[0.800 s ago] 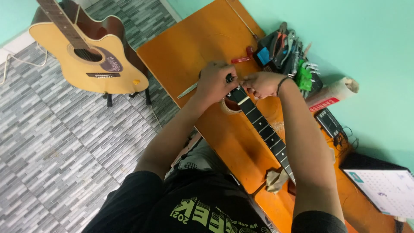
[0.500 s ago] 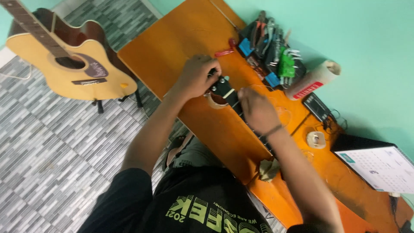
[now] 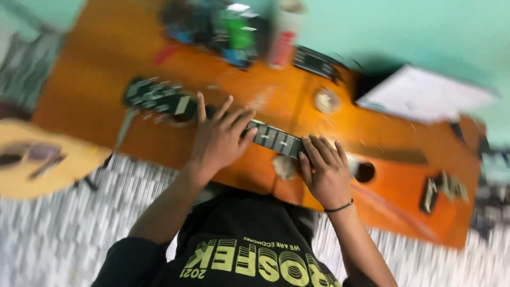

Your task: The person replaces a guitar string on an acoustic guitar placed on a wooden table. They thread the string through the bridge, use a string winder to wind it onto the tuning peg, and then use wire cutters to trim the excess string length.

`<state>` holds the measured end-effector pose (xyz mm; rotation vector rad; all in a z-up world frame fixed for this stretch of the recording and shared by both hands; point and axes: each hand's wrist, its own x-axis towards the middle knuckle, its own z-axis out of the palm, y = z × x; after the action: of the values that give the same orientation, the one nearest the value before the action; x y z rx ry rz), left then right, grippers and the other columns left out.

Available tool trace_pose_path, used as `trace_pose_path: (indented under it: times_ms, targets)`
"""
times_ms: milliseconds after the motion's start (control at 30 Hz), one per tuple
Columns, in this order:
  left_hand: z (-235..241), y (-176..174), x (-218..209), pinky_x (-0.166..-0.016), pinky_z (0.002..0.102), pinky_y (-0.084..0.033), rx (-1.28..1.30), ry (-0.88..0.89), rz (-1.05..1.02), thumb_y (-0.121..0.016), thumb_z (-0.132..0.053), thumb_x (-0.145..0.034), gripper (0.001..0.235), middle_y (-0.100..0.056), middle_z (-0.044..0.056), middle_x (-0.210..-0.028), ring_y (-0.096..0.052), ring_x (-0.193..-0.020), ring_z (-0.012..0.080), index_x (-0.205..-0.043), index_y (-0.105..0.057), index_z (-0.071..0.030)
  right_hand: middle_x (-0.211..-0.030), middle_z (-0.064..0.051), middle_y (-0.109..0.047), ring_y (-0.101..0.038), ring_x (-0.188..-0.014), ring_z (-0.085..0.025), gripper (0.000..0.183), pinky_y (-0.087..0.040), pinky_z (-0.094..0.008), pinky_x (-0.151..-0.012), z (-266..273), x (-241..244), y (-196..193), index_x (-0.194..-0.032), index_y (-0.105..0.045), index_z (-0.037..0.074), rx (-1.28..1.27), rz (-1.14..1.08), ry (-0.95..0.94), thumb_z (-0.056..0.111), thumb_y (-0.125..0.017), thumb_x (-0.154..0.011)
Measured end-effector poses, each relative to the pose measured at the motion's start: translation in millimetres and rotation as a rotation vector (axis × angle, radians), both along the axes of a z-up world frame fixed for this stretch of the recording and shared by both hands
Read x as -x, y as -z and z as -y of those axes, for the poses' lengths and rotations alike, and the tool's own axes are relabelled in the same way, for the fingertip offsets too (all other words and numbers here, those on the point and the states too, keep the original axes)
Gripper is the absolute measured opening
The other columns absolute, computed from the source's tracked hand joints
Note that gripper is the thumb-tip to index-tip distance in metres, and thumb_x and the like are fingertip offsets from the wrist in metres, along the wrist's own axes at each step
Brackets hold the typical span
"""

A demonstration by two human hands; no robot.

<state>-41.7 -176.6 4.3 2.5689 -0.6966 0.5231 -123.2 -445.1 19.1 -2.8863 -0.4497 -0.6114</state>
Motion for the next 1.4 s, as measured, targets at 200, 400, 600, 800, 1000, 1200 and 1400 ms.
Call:
trace_pose_path:
  times_ms: [200,400,600,800,1000,1200,1400]
  targets:
    - [113.4,9.6,19.1,-0.117,0.077,-0.010,0.065,0.301,0.030,-0.054,-0.060,-0.098,0.056,-0.074,0.007,-0.120,-0.066,-0.120,0.0355,-0.129,-0.072,-0.017,-0.134,-0.009,-0.072,-0.058,-0.138,-0.031,0.035,-0.024,-0.048,-0.125,95.2,50.5,25.4,-0.135,-0.075,0.022,0.013,0.057,0.309,0.029,-0.070,-0.101]
    - [190.3,-3.3,46.1,-0.114,0.080,-0.012,0.108,0.515,-0.069,-0.066,-0.052,-0.093,0.055,-0.069,0.015,-0.129,-0.063,-0.123,0.0411,-0.128,-0.072,-0.009,-0.151,-0.015,-0.061,-0.042,-0.148,-0.043,0.040,-0.012,-0.060,-0.122,161.3,96.2,26.6,-0.148,-0.067,0.016,-0.046,0.020,0.568,0.026,-0.062,-0.110]
    - [246.7,-5.7,61.4,-0.113,0.080,-0.014,0.004,0.645,-0.103,-0.063,-0.055,-0.095,0.060,-0.065,0.016,-0.136,-0.058,-0.131,0.0428,-0.135,-0.066,-0.010,-0.154,-0.017,-0.056,-0.041,-0.145,-0.046,0.034,-0.017,-0.062,-0.119,237.3,122.8,29.6,-0.142,-0.070,0.015,-0.128,0.038,0.716,0.027,-0.056,-0.114]
    - [281.3,-13.4,70.7,-0.109,0.084,-0.015,-0.123,0.696,-0.140,-0.059,-0.058,-0.095,0.065,-0.060,0.015,-0.140,-0.054,-0.134,0.0448,-0.140,-0.062,-0.011,-0.145,-0.013,-0.063,-0.054,-0.137,-0.042,0.033,-0.026,-0.059,-0.117,280.2,128.6,5.8,-0.145,-0.066,0.013,-0.310,-0.114,0.727,0.023,-0.057,-0.115]
    - [328.0,-10.2,81.0,-0.107,0.086,-0.016,-0.165,0.762,-0.103,-0.062,-0.057,-0.093,0.065,-0.052,0.013,-0.150,-0.046,-0.139,0.0477,-0.144,-0.057,-0.017,-0.139,-0.015,-0.064,-0.056,-0.131,-0.045,0.041,-0.035,-0.057,-0.110,292.5,125.0,26.6,-0.136,-0.072,0.010,-0.268,0.079,0.835,0.013,-0.078,-0.095]
    - [354.9,-7.1,86.1,-0.108,0.084,-0.020,-0.080,0.779,-0.107,-0.063,-0.054,-0.094,0.062,-0.052,0.014,-0.150,-0.044,-0.143,0.0454,-0.145,-0.056,-0.017,-0.154,-0.003,-0.059,-0.036,-0.152,-0.038,0.044,-0.009,-0.068,-0.120,239.2,128.5,15.8,-0.146,-0.066,0.022,-0.098,-0.044,0.716,0.021,-0.063,-0.103]
    - [301.7,-13.0,79.7,-0.110,0.083,-0.017,-0.111,0.594,-0.131,-0.059,-0.056,-0.095,0.064,-0.055,0.006,-0.150,-0.047,-0.141,0.0414,-0.149,-0.053,-0.022,-0.148,-0.006,-0.066,-0.045,-0.150,-0.035,0.040,-0.001,-0.062,-0.124,194.8,114.6,11.5,-0.145,-0.069,0.016,-0.095,-0.049,0.660,0.029,-0.058,-0.110]
